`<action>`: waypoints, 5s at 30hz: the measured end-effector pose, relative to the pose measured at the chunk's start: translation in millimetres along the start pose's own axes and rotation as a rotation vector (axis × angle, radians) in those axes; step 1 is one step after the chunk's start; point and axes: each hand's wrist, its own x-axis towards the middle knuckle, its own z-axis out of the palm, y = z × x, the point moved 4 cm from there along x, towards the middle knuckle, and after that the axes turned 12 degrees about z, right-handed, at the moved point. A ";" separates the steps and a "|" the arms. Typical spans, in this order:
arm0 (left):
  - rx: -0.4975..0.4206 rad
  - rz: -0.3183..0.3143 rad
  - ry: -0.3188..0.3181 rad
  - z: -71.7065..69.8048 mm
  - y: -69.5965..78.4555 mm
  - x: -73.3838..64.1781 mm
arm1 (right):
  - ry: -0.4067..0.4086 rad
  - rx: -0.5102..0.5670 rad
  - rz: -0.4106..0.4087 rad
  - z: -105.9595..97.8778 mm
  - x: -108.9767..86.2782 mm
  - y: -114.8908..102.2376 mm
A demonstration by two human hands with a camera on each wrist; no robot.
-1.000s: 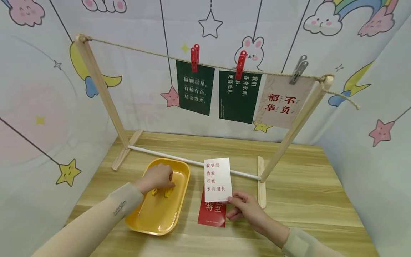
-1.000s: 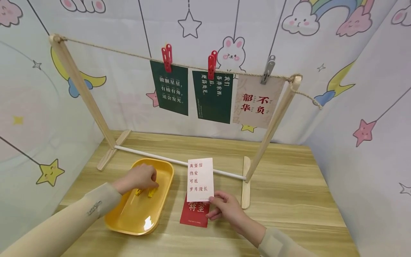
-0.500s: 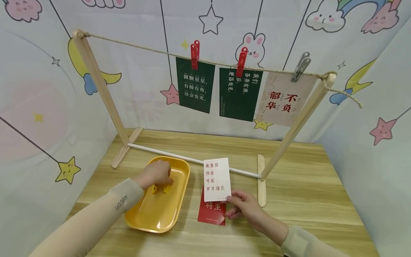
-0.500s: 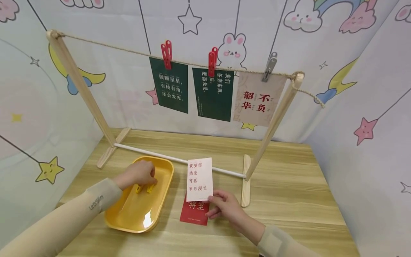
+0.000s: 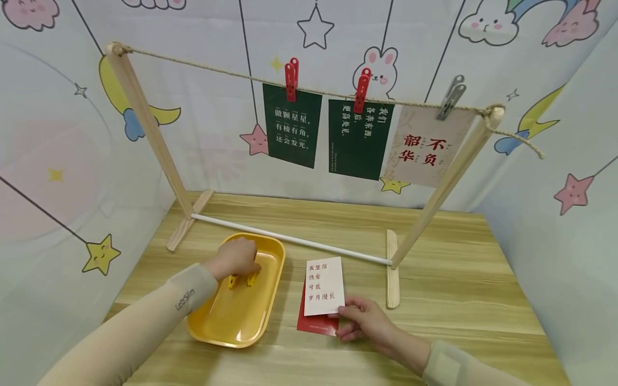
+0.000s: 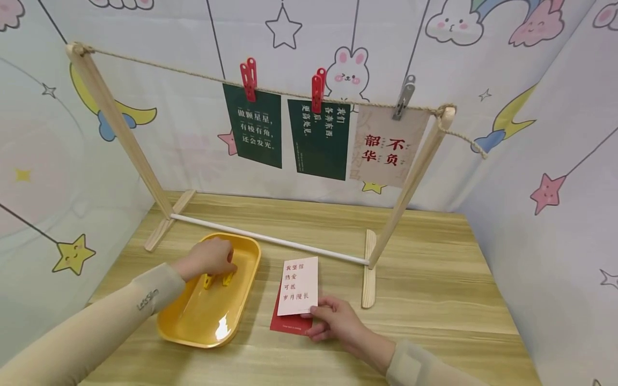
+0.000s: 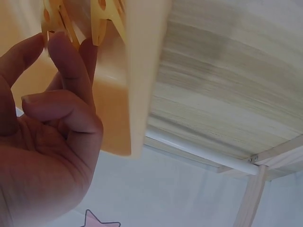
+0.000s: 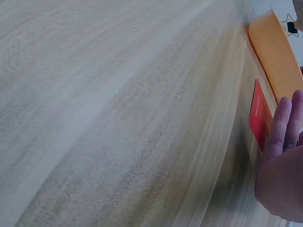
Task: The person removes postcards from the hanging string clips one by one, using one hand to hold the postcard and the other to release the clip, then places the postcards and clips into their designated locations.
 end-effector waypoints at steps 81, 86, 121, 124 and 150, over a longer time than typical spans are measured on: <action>-0.015 0.037 -0.008 -40.2 9.8 -6.8 | 0.002 -0.053 0.058 -0.2 -28.1 10.8; 0.001 0.083 0.033 -61.7 25.4 -11.3 | 0.005 -0.066 0.043 1.7 -27.1 -7.8; 0.093 0.240 0.451 -261.8 120.7 -38.5 | -0.009 -0.105 -0.137 19.4 -18.4 -102.4; 0.111 0.243 0.486 -274.3 126.2 -42.4 | -0.019 -0.102 -0.150 22.8 -19.4 -111.3; 0.115 0.193 0.871 -333.1 132.0 -51.5 | -0.037 -0.123 -0.301 57.8 -15.6 -191.4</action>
